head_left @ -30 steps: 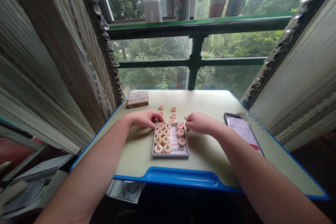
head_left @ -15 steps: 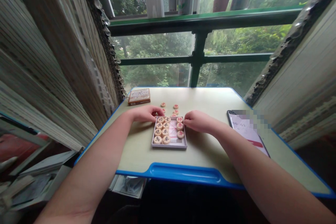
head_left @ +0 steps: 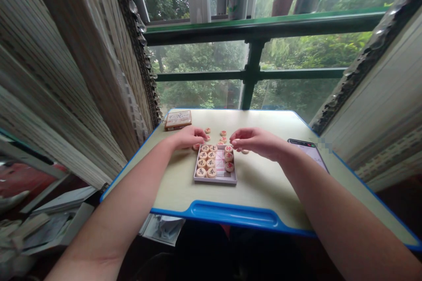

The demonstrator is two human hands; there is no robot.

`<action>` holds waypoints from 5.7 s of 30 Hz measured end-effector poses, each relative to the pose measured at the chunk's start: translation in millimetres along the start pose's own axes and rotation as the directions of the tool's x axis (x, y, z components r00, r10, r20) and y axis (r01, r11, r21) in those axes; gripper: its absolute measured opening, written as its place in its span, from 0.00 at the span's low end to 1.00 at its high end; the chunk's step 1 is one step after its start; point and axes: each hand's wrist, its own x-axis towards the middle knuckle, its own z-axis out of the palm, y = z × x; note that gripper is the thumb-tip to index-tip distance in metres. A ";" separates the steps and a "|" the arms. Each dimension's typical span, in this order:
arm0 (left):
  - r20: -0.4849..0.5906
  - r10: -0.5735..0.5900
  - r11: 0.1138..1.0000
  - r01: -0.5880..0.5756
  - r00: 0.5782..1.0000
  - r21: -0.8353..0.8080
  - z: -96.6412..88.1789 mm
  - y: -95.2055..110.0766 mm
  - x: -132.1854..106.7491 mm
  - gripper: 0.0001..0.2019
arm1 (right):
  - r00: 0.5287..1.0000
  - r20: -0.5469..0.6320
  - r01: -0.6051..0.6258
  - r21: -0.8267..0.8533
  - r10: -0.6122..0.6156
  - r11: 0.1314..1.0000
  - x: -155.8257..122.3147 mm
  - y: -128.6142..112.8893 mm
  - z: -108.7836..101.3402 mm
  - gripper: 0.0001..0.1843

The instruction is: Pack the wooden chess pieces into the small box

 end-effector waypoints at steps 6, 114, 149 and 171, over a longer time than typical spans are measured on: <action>-0.142 -0.027 0.999 0.030 0.990 0.016 9.6 3.8 3.1 0.10 | 0.988 0.152 0.004 -0.227 0.031 0.974 -4.0 -1.7 0.6 0.18; -0.072 0.019 0.973 -0.002 0.997 0.229 5.6 -0.6 3.4 0.14 | 0.983 0.169 0.180 -0.957 -0.068 0.229 -20.6 -7.4 44.9 0.09; -0.005 0.301 0.911 -0.286 0.954 0.298 17.1 21.9 -2.5 0.20 | 0.992 0.124 0.129 -0.963 -0.033 0.237 -22.0 -11.5 46.5 0.09; 0.054 0.339 0.879 -0.337 0.939 0.339 22.3 24.3 -5.1 0.21 | 0.987 -0.069 -0.029 -0.965 -0.145 0.260 -16.3 -12.1 40.5 0.25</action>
